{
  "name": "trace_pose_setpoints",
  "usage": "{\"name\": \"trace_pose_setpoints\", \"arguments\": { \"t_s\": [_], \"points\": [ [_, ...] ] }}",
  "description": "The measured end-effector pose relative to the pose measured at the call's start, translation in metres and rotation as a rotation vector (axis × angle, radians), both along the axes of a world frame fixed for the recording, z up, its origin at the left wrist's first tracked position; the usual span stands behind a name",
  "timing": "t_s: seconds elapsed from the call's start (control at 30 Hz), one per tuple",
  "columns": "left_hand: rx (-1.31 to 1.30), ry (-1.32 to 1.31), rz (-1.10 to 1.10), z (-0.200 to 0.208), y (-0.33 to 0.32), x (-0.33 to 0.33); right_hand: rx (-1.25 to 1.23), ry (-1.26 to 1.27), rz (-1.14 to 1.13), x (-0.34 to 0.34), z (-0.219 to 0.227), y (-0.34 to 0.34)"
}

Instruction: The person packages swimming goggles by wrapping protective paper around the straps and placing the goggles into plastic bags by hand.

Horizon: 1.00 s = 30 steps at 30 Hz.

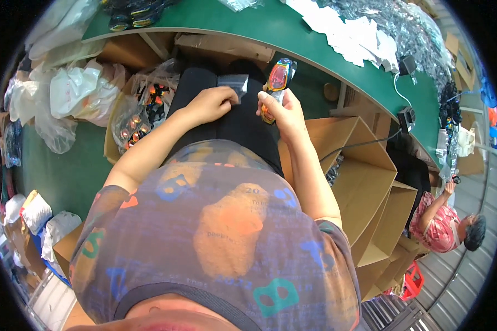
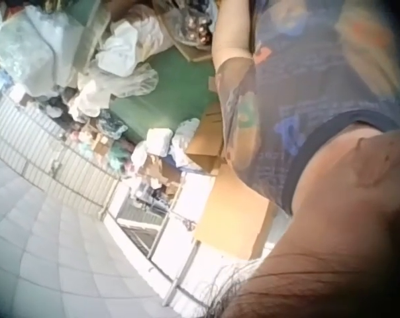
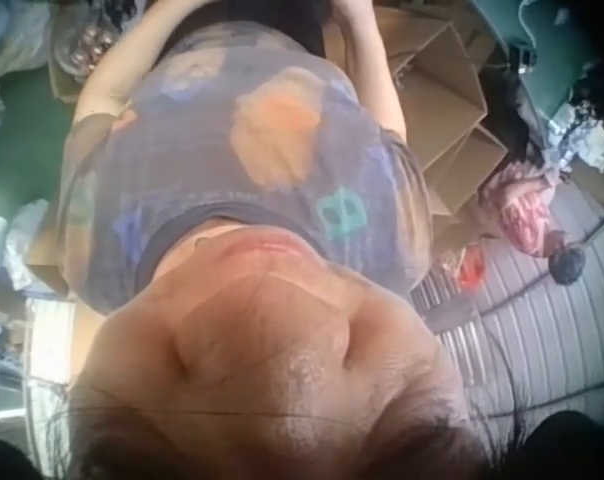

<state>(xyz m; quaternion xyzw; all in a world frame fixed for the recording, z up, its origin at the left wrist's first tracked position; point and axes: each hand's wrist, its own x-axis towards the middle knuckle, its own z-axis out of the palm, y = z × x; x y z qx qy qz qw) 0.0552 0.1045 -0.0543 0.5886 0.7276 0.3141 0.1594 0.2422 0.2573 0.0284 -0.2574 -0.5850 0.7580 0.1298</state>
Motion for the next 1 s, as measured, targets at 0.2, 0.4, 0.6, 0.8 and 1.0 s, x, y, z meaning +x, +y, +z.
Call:
{"name": "trace_pose_setpoints", "arguments": {
  "t_s": [0.2, 0.4, 0.6, 0.8, 1.0],
  "points": [
    [-0.273, -0.817, -0.229, 0.128, -0.021, 0.001, 0.031, 0.029, -0.047, 0.003, 0.008, 0.012],
    [-0.145, -0.291, -0.134, 0.091, 0.032, -0.025, 0.007, 0.053, -0.067, 0.001, 0.003, 0.012],
    [0.376, 0.189, -0.080, 0.048, 0.032, -0.007, 0.029, 0.011, -0.059, 0.012, -0.002, 0.013],
    [-0.081, -0.151, -0.377, 0.035, -0.024, 0.040, 0.069, -0.034, -0.054, 0.021, -0.010, 0.027],
    [-0.183, -0.229, -0.263, 0.020, -0.020, 0.032, 0.075, -0.051, -0.055, 0.016, -0.007, 0.027]
  ]
}}
